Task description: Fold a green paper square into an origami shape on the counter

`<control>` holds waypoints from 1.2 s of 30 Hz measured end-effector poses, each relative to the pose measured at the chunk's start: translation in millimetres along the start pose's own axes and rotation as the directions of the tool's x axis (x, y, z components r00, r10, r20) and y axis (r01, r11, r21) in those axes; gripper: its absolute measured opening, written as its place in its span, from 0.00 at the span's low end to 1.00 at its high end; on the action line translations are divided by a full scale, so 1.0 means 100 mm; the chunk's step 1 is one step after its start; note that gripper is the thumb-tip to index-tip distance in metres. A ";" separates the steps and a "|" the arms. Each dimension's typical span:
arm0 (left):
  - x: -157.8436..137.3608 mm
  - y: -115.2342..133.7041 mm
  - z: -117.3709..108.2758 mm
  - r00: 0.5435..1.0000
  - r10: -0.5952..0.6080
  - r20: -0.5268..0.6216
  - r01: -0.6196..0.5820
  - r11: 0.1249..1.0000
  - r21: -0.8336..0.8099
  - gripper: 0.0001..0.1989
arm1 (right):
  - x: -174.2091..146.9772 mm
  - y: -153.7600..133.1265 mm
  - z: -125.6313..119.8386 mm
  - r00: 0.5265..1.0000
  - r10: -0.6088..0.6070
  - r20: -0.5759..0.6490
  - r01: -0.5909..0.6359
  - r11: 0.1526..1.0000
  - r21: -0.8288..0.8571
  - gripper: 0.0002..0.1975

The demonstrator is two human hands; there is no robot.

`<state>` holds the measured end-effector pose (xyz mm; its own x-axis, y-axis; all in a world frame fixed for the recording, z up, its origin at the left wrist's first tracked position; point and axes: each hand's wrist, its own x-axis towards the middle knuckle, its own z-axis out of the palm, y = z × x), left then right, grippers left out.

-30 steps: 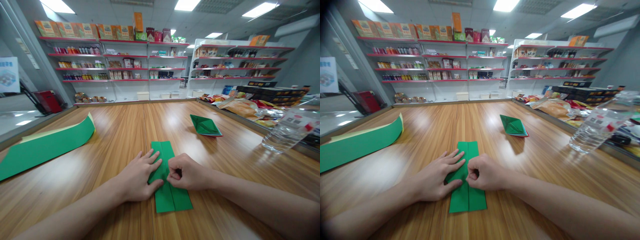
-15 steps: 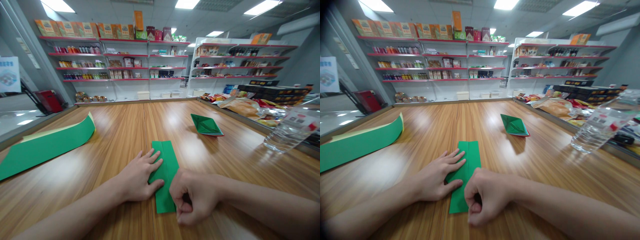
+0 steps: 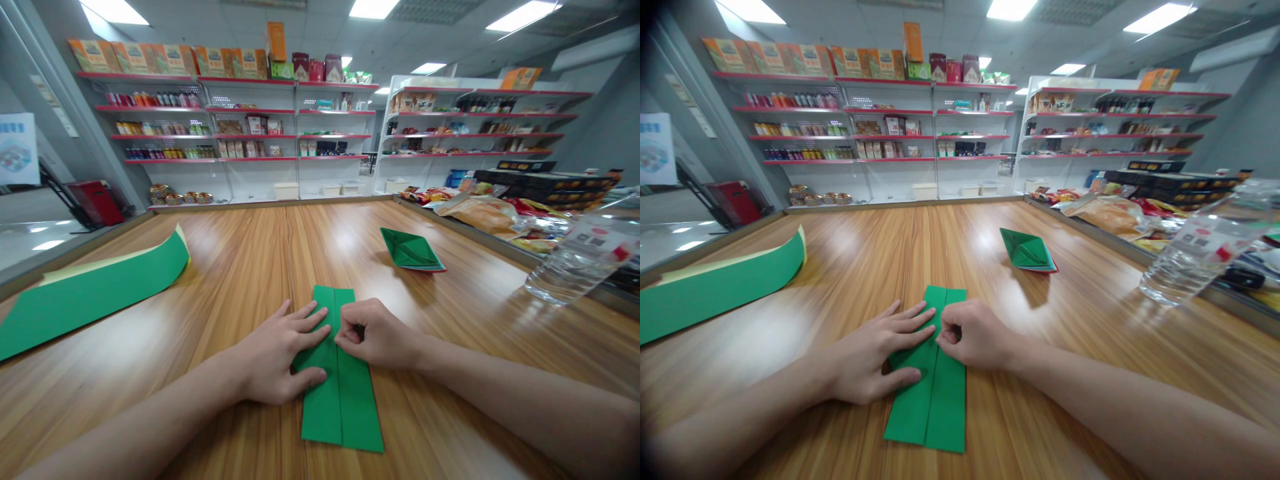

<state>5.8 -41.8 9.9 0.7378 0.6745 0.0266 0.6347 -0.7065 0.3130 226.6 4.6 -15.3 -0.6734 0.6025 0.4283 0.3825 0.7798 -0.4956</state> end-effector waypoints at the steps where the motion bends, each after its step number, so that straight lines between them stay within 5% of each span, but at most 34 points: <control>1: 0.00 0.00 0.00 1.000 -0.002 0.001 0.002 1.000 -0.001 0.32 | -0.01 0.00 0.00 1.000 -0.012 0.025 0.012 1.000 -0.012 0.11; 16: -0.01 0.01 -0.01 1.000 -0.010 -0.013 0.010 1.000 -0.026 0.31 | 0.05 -0.06 -0.07 0.970 -0.141 0.196 0.135 0.990 0.040 0.12; 27: -0.01 0.02 -0.01 1.000 -0.014 -0.006 0.013 1.000 -0.008 0.32 | -0.06 -0.18 -0.04 0.899 -0.267 0.348 0.186 0.950 0.249 0.10; 32: -0.01 0.01 0.00 1.000 -0.008 -0.014 0.008 1.000 -0.023 0.31 | -0.04 -0.09 0.02 0.980 -0.141 0.143 0.118 0.980 0.160 0.12; 36: 0.00 0.01 -0.01 1.000 -0.018 -0.021 0.017 1.000 -0.022 0.31 | -0.02 -0.05 0.02 0.993 -0.080 0.088 0.075 0.995 0.062 0.11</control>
<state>6.0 -42.6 10.7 0.7215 0.6912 0.0410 0.6420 -0.6899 0.3346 224.8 -1.1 -14.7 -0.7550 0.5208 0.3983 0.2913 0.8107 -0.5079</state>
